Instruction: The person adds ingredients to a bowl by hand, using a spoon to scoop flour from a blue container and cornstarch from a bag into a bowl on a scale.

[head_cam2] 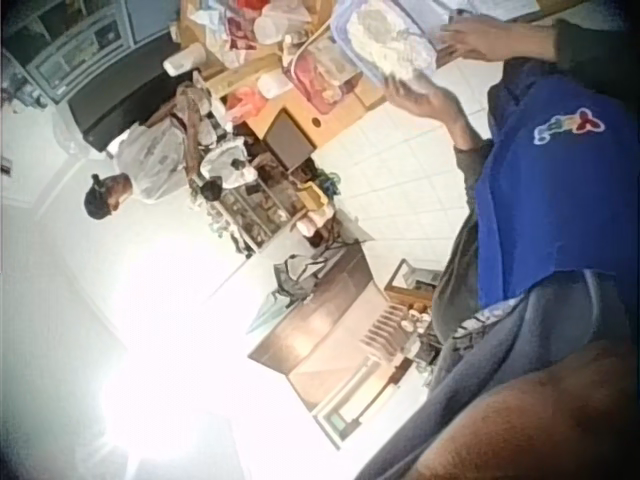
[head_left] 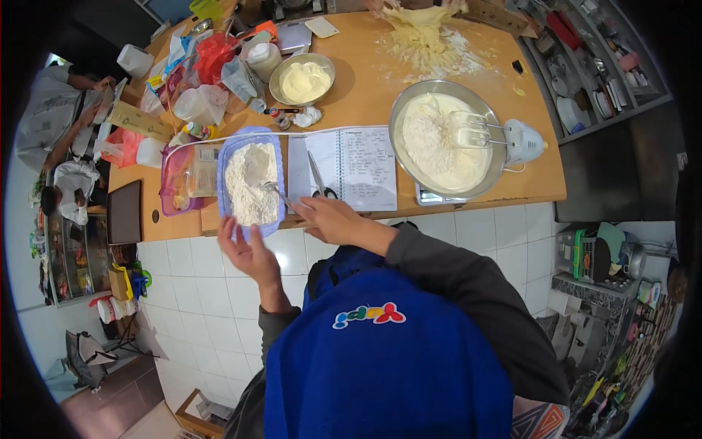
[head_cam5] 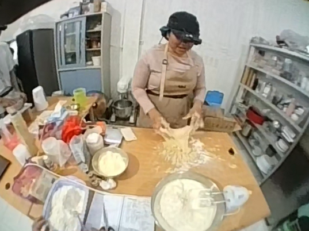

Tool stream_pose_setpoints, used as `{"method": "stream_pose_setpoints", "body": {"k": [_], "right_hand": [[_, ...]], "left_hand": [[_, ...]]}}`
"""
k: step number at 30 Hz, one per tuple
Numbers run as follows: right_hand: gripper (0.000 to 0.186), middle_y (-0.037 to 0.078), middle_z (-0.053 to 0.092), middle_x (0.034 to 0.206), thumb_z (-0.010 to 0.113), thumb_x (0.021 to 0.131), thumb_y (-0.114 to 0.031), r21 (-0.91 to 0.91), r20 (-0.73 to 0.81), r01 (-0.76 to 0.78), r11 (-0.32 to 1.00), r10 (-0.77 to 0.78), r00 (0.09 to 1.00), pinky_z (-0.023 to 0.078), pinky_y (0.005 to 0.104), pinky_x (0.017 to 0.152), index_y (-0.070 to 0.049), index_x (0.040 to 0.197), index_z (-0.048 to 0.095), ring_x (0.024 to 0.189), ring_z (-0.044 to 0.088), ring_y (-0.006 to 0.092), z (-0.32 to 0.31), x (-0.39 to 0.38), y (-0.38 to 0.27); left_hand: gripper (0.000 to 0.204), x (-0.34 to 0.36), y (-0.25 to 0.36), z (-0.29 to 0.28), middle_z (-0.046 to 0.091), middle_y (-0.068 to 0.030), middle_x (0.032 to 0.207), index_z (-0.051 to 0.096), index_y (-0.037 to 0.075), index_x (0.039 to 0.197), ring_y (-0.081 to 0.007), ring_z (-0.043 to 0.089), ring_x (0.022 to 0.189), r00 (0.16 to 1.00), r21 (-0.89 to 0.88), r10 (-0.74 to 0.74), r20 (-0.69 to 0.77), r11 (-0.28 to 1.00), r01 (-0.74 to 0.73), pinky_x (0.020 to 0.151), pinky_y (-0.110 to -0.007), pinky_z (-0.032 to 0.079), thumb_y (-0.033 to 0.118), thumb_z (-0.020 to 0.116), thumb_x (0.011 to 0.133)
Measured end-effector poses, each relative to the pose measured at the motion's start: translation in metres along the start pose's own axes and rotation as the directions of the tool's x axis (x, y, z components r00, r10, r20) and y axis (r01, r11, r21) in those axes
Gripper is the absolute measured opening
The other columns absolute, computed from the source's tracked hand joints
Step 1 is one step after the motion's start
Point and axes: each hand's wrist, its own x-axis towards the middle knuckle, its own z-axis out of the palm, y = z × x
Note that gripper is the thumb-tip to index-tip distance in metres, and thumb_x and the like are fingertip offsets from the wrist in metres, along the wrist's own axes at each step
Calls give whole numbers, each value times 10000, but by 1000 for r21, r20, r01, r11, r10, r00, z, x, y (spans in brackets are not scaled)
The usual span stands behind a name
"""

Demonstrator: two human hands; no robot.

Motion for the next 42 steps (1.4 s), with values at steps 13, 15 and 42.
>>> {"method": "stream_pose_setpoints", "body": {"k": [13,15,42], "right_hand": [[120,111,601,703,619,725,-97,305,-319,-653,693,721,615,452,296,568,0,793,594,605,571,203,-83,-183,28],[125,102,604,702,630,717,-87,368,-344,-727,580,811,473,449,282,550,0,800,595,584,565,165,-87,-195,27],[203,170,596,793,573,745,-187,175,-51,-651,739,667,743,444,396,651,-25,865,592,742,573,327,-110,-139,37]], "left_hand": [[534,-49,-20,130,521,-197,918,417,-45,1130,-331,506,858,429,374,-163,889,798,-473,721,-408,439,259,591,727],[613,-51,-49,142,519,-196,926,358,-30,1217,-334,508,855,457,449,-212,864,734,-509,705,-413,453,289,569,737],[528,-45,-26,158,529,-176,943,390,103,1224,-340,523,899,251,530,-485,838,612,-588,752,-436,444,317,518,759]]}}
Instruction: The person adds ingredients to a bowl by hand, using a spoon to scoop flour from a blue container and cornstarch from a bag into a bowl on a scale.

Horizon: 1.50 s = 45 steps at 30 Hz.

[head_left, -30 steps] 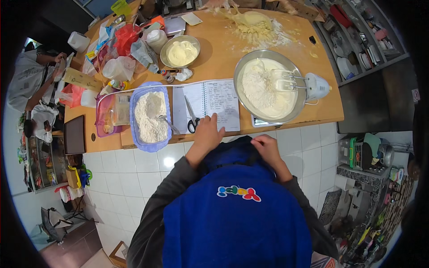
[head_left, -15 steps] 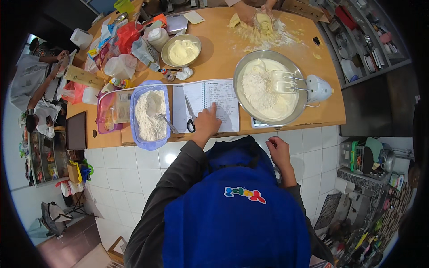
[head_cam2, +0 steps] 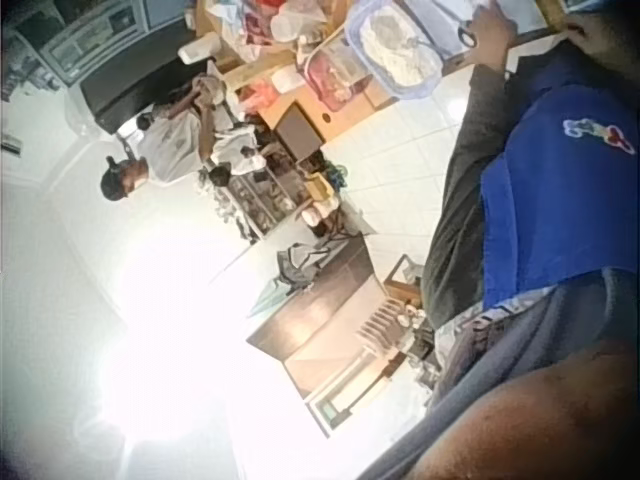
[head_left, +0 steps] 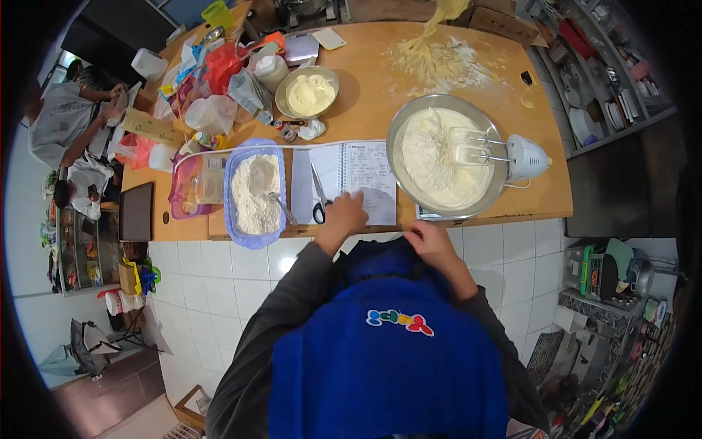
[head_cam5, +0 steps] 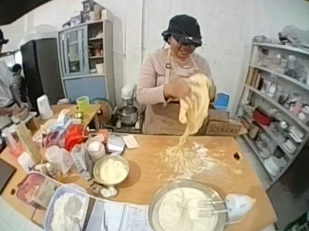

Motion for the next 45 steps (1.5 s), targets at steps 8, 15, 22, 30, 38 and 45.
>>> {"method": "stream_pose_setpoints", "body": {"k": [8,15,22,30,38,45], "right_hand": [[419,143,572,843,529,762,-256,-188,387,485,854,-389,836,453,414,669,-129,1155,461,804,567,321,58,79,-97],[469,122,566,825,536,764,-303,-277,502,675,683,-496,708,475,408,596,-87,1168,431,732,588,299,123,111,-140],[263,135,589,650,572,716,-302,-241,443,764,598,-632,635,473,387,503,-41,697,600,580,596,288,154,130,-131],[183,121,518,695,578,690,-179,-192,282,826,530,-776,564,456,368,500,-1,696,536,602,554,253,136,124,-111],[130,94,504,729,526,684,-121,-175,206,858,483,-834,511,449,335,530,-7,743,545,643,525,222,124,114,-108],[160,108,503,718,510,717,-119,-166,212,827,537,-799,562,455,354,531,12,803,541,620,530,243,131,111,-101]], "left_hand": [[308,-73,-40,-144,592,-116,720,575,-22,818,-225,563,657,942,-746,306,-136,594,-300,617,-305,446,283,542,798],[540,50,-114,-138,465,-203,1096,343,-77,1181,-277,481,1007,985,-952,-98,142,-287,109,855,-364,410,296,506,826],[625,163,-125,-111,308,-278,1231,120,-93,1256,-352,377,1116,896,-717,-222,384,-684,138,957,-409,329,292,418,864],[327,211,-108,-98,377,-120,1263,373,80,1214,-282,399,1132,872,-675,-314,375,-738,25,940,-488,335,140,284,905],[376,211,-118,-90,464,-101,1200,417,140,1190,-302,477,1053,879,-621,-323,351,-783,-40,861,-503,410,21,300,853],[421,163,-84,-133,455,-173,1152,364,60,1195,-330,491,1009,916,-738,-340,213,-671,-77,813,-472,460,-50,316,792]]}}
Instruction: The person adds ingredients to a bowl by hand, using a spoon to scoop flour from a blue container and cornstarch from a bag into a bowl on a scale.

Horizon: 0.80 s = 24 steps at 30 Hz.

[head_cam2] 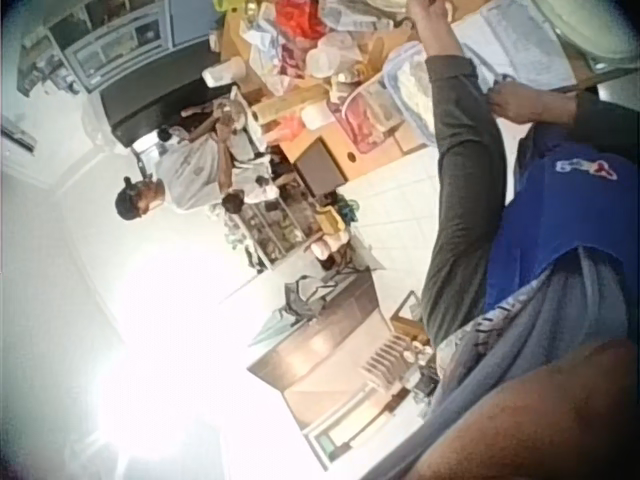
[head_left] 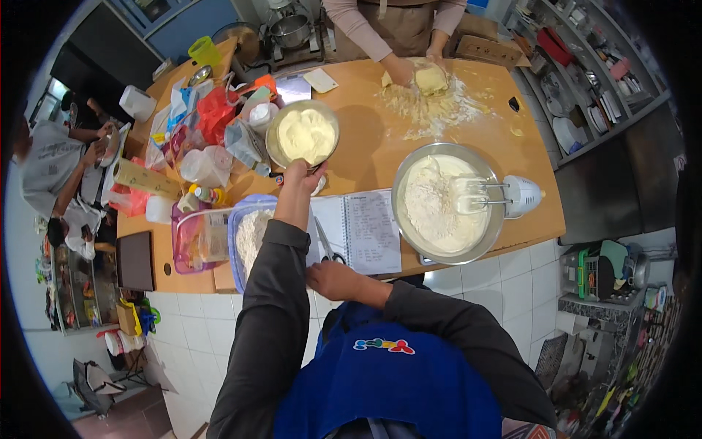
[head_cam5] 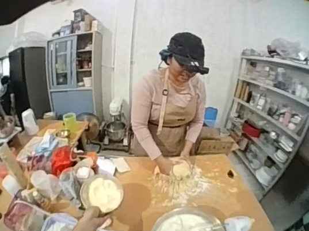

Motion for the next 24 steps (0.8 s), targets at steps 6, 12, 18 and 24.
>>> {"method": "stream_pose_setpoints", "body": {"k": [6,12,18,24], "right_hand": [[227,121,510,665,503,742,-23,116,-275,-74,991,103,956,443,331,500,42,956,545,581,530,231,-10,-1,-13],[186,101,600,723,495,800,-47,922,11,-326,210,826,564,438,237,480,64,927,572,521,538,121,-41,-32,-30],[195,125,580,672,497,811,-85,998,37,-59,-18,942,332,445,233,479,54,929,569,510,528,132,-112,-90,-46],[200,107,561,665,509,814,-103,978,-186,118,169,970,157,446,280,486,50,930,566,485,477,127,-178,-138,-60]], "left_hand": [[463,-73,26,-11,443,-243,1092,327,-76,1152,-354,499,958,985,85,-3,175,996,-12,793,-418,487,-64,334,689],[493,-158,45,-49,459,-253,1074,310,-105,1173,-361,517,923,962,137,30,271,988,-70,735,-350,519,-16,334,688],[533,-226,31,-91,503,-255,1018,311,-118,1175,-348,582,784,944,84,38,328,994,-69,564,-279,547,7,341,657],[514,-246,-4,-117,521,-249,997,328,-125,1155,-321,594,738,958,112,32,285,991,-67,535,-259,540,20,345,662]]}}
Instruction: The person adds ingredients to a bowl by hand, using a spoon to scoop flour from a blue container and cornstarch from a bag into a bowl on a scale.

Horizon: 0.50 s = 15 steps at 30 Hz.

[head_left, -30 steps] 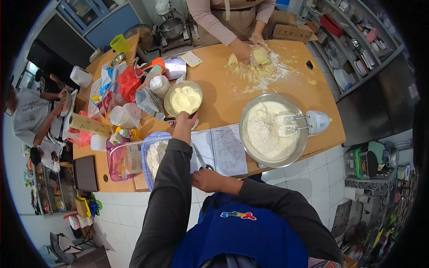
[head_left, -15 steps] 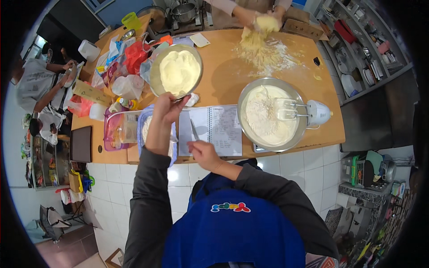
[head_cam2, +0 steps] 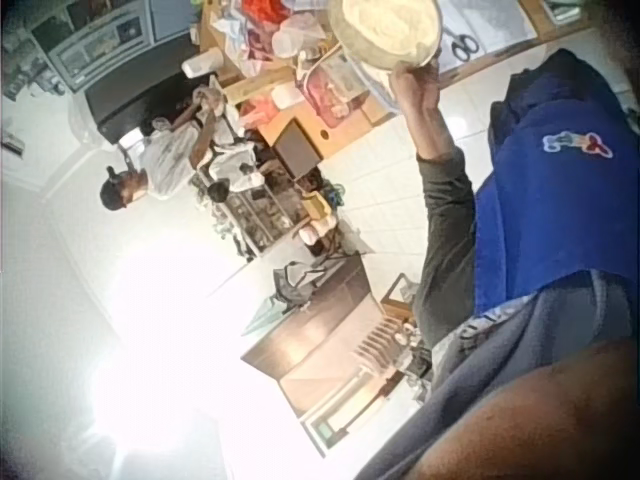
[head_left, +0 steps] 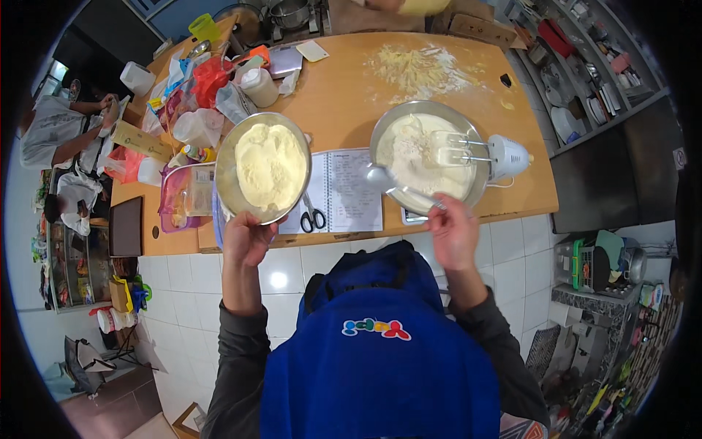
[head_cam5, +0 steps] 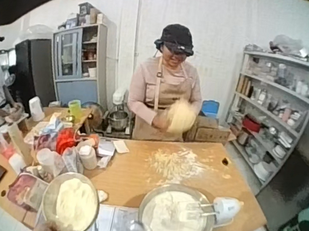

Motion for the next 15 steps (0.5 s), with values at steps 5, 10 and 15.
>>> {"method": "stream_pose_setpoints", "body": {"k": [5,10,15], "right_hand": [[215,108,559,670,501,838,-115,-61,80,196,979,-191,978,437,266,495,57,951,561,502,486,123,8,0,-53],[239,109,565,675,503,856,-149,-233,193,251,940,-208,959,418,222,488,62,955,558,505,509,119,22,-11,-56],[208,84,572,693,514,848,-124,-362,283,285,887,-187,941,416,218,484,44,960,563,508,509,106,33,-19,-38]], "left_hand": [[554,-5,-29,12,510,-203,1050,314,-7,1210,-288,599,770,998,272,42,-49,962,-28,532,-307,535,-14,350,657],[655,-16,-54,34,454,-179,1141,203,108,1274,-298,582,866,999,281,-38,-18,959,41,565,-362,533,-26,347,649],[628,-24,-69,41,450,-169,1146,243,75,1259,-300,556,905,996,355,-85,-4,931,81,641,-388,521,2,369,648]]}}
